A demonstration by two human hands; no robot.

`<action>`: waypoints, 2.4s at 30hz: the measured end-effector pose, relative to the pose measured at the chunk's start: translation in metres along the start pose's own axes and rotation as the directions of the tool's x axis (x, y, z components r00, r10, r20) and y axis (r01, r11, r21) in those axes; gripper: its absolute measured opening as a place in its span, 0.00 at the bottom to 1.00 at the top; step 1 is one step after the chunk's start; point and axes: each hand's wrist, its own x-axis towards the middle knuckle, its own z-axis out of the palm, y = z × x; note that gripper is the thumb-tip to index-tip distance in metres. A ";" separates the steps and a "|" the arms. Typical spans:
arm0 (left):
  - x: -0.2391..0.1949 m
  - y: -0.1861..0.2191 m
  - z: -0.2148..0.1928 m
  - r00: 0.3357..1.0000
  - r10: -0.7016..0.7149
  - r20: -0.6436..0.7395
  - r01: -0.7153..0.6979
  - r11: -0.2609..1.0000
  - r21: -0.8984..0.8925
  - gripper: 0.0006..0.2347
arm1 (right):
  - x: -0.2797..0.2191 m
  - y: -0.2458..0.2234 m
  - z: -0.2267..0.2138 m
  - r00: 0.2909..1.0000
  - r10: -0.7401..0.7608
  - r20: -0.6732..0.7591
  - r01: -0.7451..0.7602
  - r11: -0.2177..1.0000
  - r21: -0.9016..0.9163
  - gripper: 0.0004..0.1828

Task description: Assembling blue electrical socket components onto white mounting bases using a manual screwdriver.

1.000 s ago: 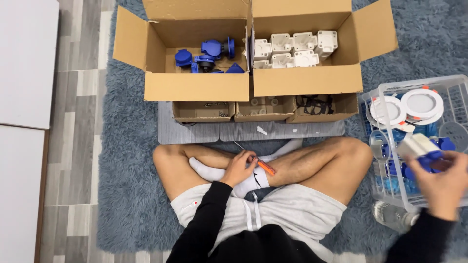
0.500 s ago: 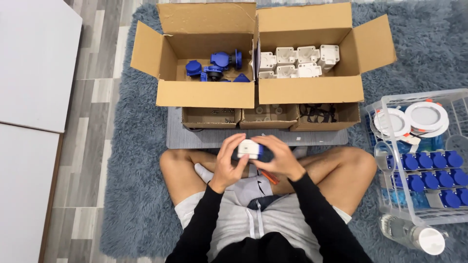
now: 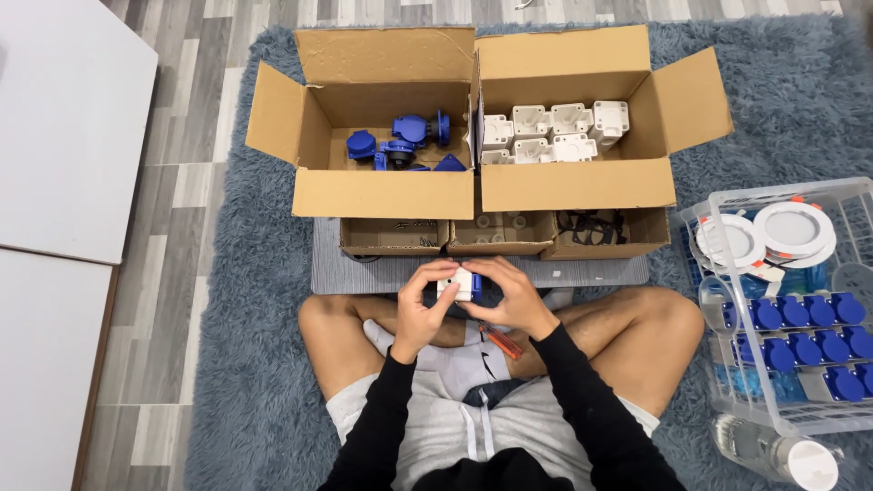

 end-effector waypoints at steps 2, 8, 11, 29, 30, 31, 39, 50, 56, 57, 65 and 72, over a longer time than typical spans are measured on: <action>-0.002 -0.004 0.004 0.999 -0.031 -0.035 0.030 0.999 -0.012 0.05 | -0.001 0.001 0.000 1.000 0.007 -0.001 -0.007 1.000 0.011 0.33; 0.004 -0.006 0.015 0.985 -0.009 -0.175 0.028 0.994 0.109 0.19 | -0.002 0.002 0.001 1.000 0.010 -0.012 -0.010 1.000 0.015 0.33; 0.009 0.005 0.012 0.980 0.124 -0.154 -0.094 0.978 0.186 0.17 | -0.001 0.002 0.001 1.000 0.004 -0.017 -0.004 1.000 0.009 0.33; 0.020 0.008 -0.006 0.951 0.310 -0.010 -0.289 0.897 0.335 0.12 | 0.000 -0.001 0.000 1.000 -0.002 -0.024 0.002 1.000 0.005 0.34; 0.022 0.008 -0.005 0.947 0.321 -0.007 -0.299 0.889 0.346 0.12 | 0.000 -0.001 0.001 1.000 0.001 -0.025 -0.001 1.000 0.007 0.34; 0.022 0.012 -0.004 0.947 0.321 -0.006 -0.299 0.889 0.346 0.12 | 0.000 0.000 0.001 1.000 0.002 -0.025 -0.002 1.000 0.007 0.34; 0.023 0.039 -0.014 0.922 0.330 0.203 -0.381 0.868 0.319 0.12 | -0.001 0.002 0.002 1.000 0.007 -0.030 -0.007 1.000 0.023 0.33; 0.026 0.017 -0.008 0.913 0.397 0.087 -0.397 0.825 0.403 0.10 | -0.001 -0.001 0.002 0.999 0.016 -0.034 -0.015 1.000 0.016 0.34; 0.031 0.026 -0.006 0.896 0.426 0.127 -0.428 0.754 0.498 0.11 | -0.001 0.002 0.002 0.999 0.004 -0.033 -0.004 1.000 0.014 0.34; 0.030 0.029 -0.007 0.895 0.418 0.159 -0.439 0.757 0.484 0.10 | -0.002 0.003 0.003 0.999 0.002 -0.033 -0.001 1.000 0.023 0.34; 0.028 0.039 -0.017 0.870 0.412 0.271 -0.492 0.748 0.445 0.09 | 0.000 -0.001 0.002 0.999 -0.005 -0.041 0.006 1.000 0.018 0.33; 0.049 0.043 -0.002 0.827 0.530 0.187 -0.557 0.732 0.391 0.07 | -0.005 0.008 0.005 0.999 -0.021 -0.049 0.021 1.000 0.008 0.32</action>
